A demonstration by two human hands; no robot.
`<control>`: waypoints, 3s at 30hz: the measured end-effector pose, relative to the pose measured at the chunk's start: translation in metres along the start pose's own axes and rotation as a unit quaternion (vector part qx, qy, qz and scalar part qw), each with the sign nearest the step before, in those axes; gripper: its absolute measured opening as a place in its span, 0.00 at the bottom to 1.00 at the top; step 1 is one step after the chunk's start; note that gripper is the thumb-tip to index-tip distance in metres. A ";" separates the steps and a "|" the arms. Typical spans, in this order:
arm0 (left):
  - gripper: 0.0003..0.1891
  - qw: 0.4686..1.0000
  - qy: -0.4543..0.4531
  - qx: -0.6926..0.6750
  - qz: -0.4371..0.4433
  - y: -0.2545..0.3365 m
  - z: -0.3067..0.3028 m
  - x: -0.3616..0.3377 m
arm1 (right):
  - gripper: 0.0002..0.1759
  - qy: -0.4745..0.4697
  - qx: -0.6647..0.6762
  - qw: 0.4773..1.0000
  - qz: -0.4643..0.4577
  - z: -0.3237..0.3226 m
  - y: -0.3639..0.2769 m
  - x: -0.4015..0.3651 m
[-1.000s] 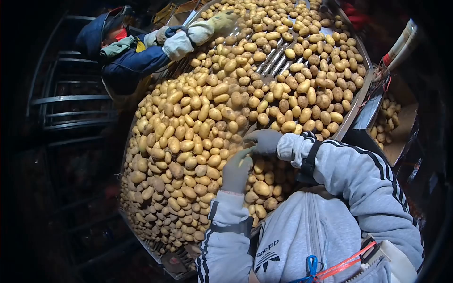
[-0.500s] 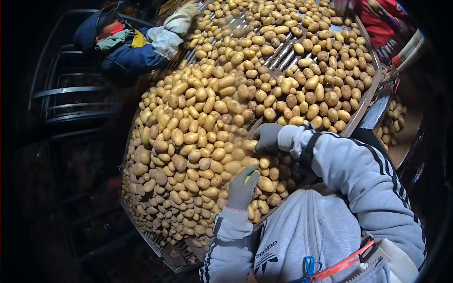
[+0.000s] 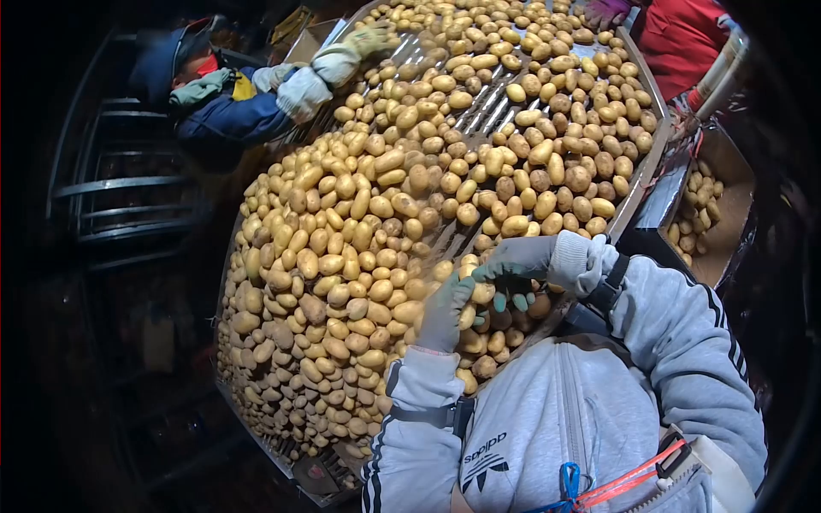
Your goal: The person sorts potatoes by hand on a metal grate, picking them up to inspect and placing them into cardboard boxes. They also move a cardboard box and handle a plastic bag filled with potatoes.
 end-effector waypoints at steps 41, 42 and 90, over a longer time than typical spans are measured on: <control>0.35 0.909 -0.255 0.237 0.229 0.125 0.381 0.132 | 0.21 0.274 0.117 0.948 -0.108 -0.027 0.159 -0.149; 0.37 0.903 -0.260 0.263 0.220 0.128 0.378 0.130 | 0.21 0.271 0.100 0.951 -0.113 -0.031 0.162 -0.146; 0.30 0.798 0.175 0.545 0.186 -0.069 -0.004 -0.052 | 0.28 0.341 0.176 0.923 -0.031 -0.009 0.118 -0.110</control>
Point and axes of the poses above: each hand's wrist, its own x-axis towards the middle knuckle, its own z-axis out of the palm, y = z × x, the point moved 1 cm from there along x, towards the middle knuckle, and after that the axes turned 13 degrees about x, right-handed, at the moved point
